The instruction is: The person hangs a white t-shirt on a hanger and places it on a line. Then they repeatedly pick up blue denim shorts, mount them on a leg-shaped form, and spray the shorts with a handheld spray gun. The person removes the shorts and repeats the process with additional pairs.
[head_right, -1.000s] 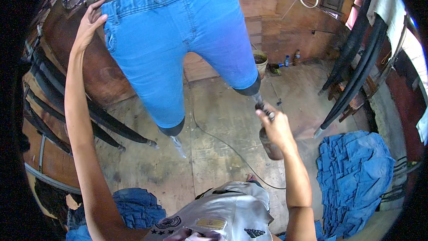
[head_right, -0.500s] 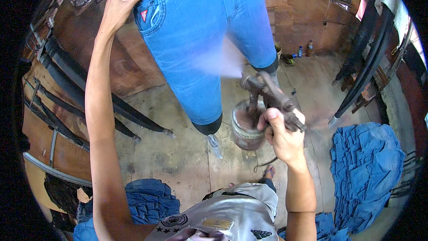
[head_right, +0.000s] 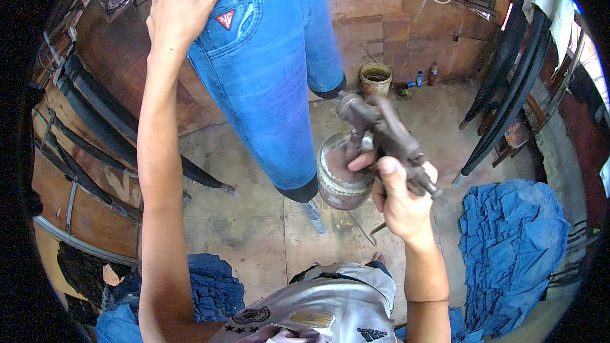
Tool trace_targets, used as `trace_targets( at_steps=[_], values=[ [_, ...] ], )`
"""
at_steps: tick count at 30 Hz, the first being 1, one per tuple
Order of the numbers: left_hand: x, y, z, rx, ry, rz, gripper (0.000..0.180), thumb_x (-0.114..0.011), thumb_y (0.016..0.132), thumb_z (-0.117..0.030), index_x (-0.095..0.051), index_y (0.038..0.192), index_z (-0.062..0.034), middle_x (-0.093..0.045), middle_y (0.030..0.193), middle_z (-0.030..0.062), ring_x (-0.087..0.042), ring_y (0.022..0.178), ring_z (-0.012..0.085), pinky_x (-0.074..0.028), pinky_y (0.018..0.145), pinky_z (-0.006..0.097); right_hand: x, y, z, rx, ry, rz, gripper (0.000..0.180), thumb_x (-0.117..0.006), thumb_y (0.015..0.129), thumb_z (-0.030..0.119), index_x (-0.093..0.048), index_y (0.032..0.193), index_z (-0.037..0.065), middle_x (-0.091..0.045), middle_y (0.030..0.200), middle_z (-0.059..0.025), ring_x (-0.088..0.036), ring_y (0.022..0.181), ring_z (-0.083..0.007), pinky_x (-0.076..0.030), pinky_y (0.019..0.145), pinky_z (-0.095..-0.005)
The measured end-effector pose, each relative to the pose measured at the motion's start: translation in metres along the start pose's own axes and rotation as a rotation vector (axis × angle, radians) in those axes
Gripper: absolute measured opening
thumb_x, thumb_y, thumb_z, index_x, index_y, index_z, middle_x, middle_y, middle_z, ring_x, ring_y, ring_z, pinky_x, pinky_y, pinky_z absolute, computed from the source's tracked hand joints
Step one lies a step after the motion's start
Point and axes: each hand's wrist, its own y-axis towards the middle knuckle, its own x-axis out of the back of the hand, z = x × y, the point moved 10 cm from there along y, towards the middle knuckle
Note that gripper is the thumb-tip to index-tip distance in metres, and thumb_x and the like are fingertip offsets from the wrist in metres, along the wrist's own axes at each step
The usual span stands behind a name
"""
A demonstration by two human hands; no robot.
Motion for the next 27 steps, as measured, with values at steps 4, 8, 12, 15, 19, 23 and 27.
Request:
trace_targets(
  at_steps=[4,8,12,15,19,23,27],
  values=[
    [0.013,-0.009,-0.046,-0.007,-0.011,-0.115,0.077,-0.081,0.075,-0.054,-0.051,0.12,0.0,-0.057,0.111,0.0224,-0.061,0.101,0.0385,-0.055,0.082,0.048,0.029,0.001,-0.006,-0.162,-0.163,0.026,0.047,-0.063,0.101,0.028,-0.058,0.137,-0.002,-0.067,0.078,-0.0061,-0.045,0.049,-0.0048,-0.036,0.045,-0.0213],
    [0.019,-0.011,-0.087,-0.164,0.021,-0.284,0.056,-0.078,0.082,-0.04,-0.053,0.114,-0.0008,-0.056,0.108,0.0213,-0.061,0.098,0.0368,-0.054,0.08,0.046,0.04,-0.014,-0.056,-0.303,-0.474,0.173,0.05,-0.07,0.096,0.022,-0.058,0.137,-0.004,-0.068,0.075,-0.0089,-0.06,0.07,-0.0117,-0.052,0.07,-0.029],
    [0.01,-0.005,-0.089,-0.319,-0.426,-0.257,0.036,-0.073,0.085,-0.025,-0.061,0.114,-0.0075,-0.064,0.102,0.0151,-0.064,0.089,0.0288,-0.054,0.079,0.043,0.054,-0.034,-0.11,-0.495,-0.756,0.231,0.05,-0.07,0.096,0.031,-0.061,0.134,-0.001,-0.066,0.079,-0.0218,-0.064,0.074,-0.019,-0.053,0.078,-0.0363],
    [-0.01,0.009,-0.037,-0.114,-0.949,-0.272,0.021,-0.068,0.088,-0.008,-0.065,0.108,-0.0065,-0.072,0.09,0.0098,-0.068,0.07,0.0158,-0.054,0.065,0.031,0.054,-0.028,-0.104,-0.414,-0.642,0.116,0.046,-0.067,0.098,0.025,-0.06,0.136,0.0,-0.068,0.077,-0.012,-0.062,0.074,-0.0132,-0.052,0.077,-0.0317],
    [-0.043,0.035,-0.002,-0.216,-0.78,-0.252,0.059,-0.067,0.089,-0.058,-0.066,0.117,-0.0064,-0.07,0.11,0.0176,-0.068,0.099,0.0336,-0.053,0.085,0.042,0.032,-0.005,-0.055,-0.177,-0.401,-0.005,0.049,-0.064,0.099,0.019,-0.054,0.143,-0.001,-0.07,0.087,-0.006,-0.062,0.078,-0.01,-0.051,0.079,-0.0275],
    [-0.093,0.055,0.009,-0.329,-0.54,0.003,0.058,-0.069,0.088,-0.057,-0.069,0.115,-0.0053,-0.071,0.105,0.0161,-0.067,0.096,0.0327,-0.051,0.089,0.045,0.01,0.01,0.01,0.123,-0.3,-0.078,0.053,-0.064,0.1,0.019,-0.05,0.145,-0.005,-0.072,0.102,-0.0105,-0.065,0.084,-0.012,-0.052,0.082,-0.0272],
    [-0.1,0.065,-0.011,-0.456,-0.694,0.115,0.06,-0.071,0.086,-0.058,-0.07,0.115,-0.0056,-0.074,0.093,0.0169,-0.071,0.091,0.0312,-0.053,0.085,0.045,0.009,0.021,0.019,0.191,-0.311,-0.163,0.051,-0.063,0.1,0.018,-0.051,0.144,-0.006,-0.07,0.099,-0.0084,-0.063,0.08,-0.0107,-0.05,0.075,-0.0255]
  ],
)
